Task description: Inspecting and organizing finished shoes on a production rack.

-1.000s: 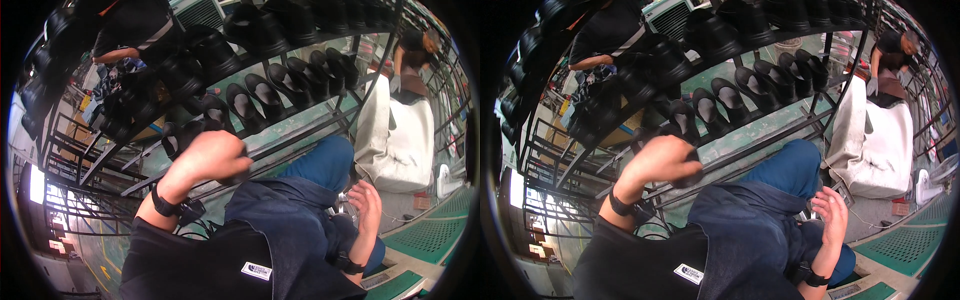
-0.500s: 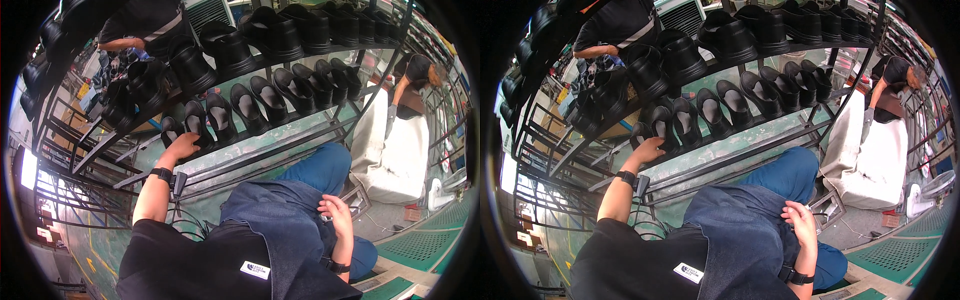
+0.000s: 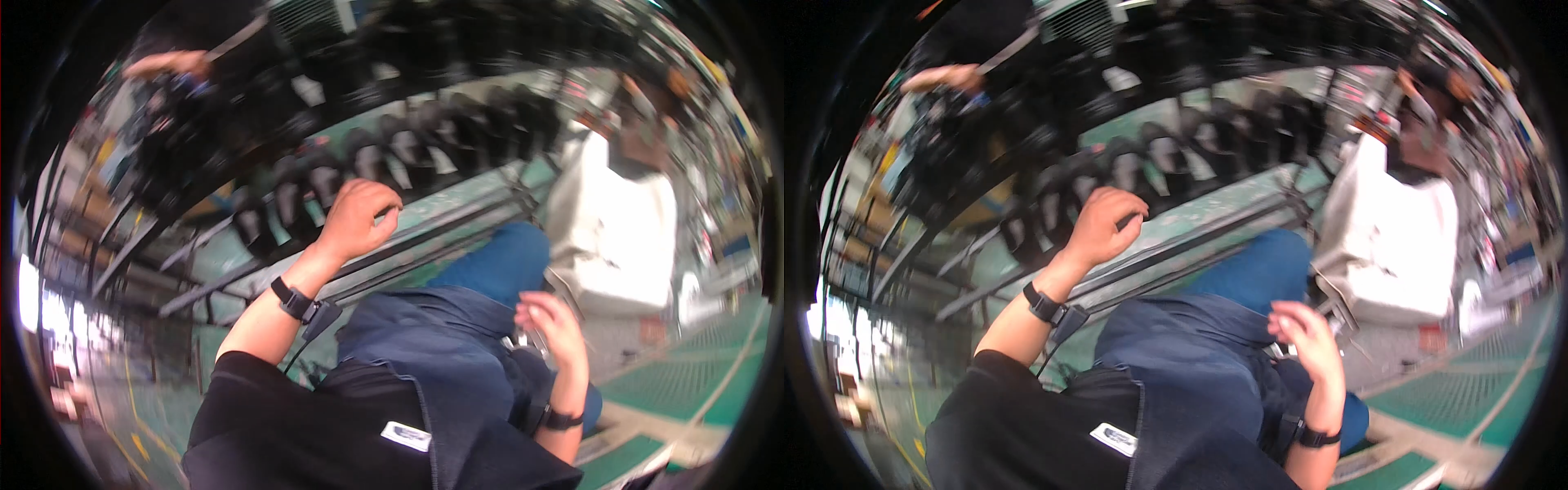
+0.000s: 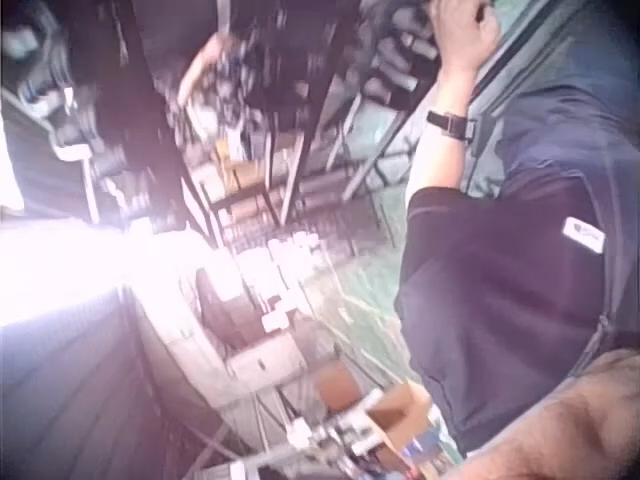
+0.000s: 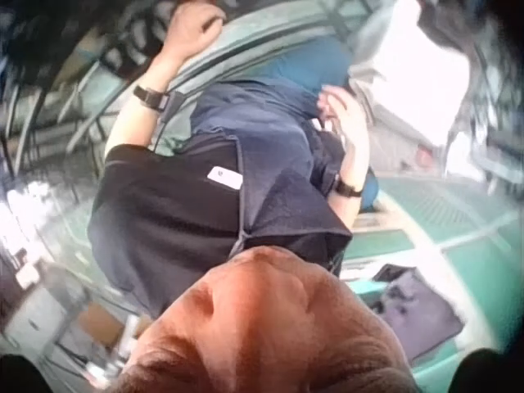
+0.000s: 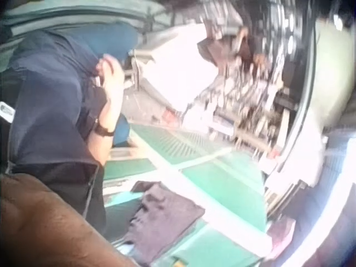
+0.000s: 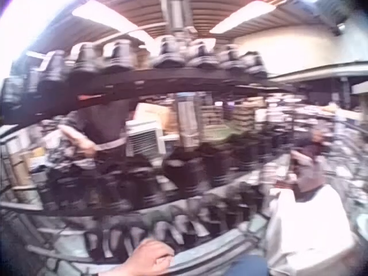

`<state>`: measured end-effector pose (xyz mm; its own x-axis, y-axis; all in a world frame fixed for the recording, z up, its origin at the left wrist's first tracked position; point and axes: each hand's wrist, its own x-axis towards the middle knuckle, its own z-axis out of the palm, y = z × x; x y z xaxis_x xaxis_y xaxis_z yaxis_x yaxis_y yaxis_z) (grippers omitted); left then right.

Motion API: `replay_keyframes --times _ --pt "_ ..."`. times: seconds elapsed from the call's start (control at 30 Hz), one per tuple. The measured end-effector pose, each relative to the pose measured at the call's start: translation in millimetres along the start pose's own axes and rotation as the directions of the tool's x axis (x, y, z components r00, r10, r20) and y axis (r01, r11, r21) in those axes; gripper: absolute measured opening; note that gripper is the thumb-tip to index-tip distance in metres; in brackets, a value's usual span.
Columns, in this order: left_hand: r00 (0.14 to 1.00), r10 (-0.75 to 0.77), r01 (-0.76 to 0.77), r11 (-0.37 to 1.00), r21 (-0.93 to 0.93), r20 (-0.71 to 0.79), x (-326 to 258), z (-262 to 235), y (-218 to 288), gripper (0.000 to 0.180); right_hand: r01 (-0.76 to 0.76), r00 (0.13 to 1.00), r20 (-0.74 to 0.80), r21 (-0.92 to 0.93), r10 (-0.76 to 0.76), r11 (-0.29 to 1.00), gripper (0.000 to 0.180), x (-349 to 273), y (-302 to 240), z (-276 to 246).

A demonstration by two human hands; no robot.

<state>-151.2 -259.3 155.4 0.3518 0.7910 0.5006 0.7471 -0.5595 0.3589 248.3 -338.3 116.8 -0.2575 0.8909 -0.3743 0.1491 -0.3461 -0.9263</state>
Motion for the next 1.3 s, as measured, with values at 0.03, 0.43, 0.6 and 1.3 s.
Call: replay_keyframes --times 0.03,0.43,0.6,1.3 --pt "0.998 0.050 -0.048 0.998 -0.038 0.032 15.2 18.3 14.3 0.012 0.119 0.993 -0.001 -0.065 -0.120 0.991 0.031 -2.7 -21.7 -11.8" --pt "0.845 0.495 -0.267 0.721 -0.639 0.205 128.9 225.8 106.3 0.006 -0.067 0.699 -0.708 -0.206 -0.101 0.976 0.041 -355.7 -78.3 -183.0" --pt "0.914 0.342 -0.223 0.873 -0.434 0.219 124.7 242.6 112.0 0.025 0.313 -0.171 -0.985 -0.042 0.013 0.949 0.043 -581.3 16.2 -157.8" --pt "0.887 0.423 -0.353 0.881 -0.316 0.188 114.8 238.1 187.7 0.027 -0.734 -0.669 -0.734 0.626 -0.118 0.263 0.062 -626.7 123.7 -310.1"
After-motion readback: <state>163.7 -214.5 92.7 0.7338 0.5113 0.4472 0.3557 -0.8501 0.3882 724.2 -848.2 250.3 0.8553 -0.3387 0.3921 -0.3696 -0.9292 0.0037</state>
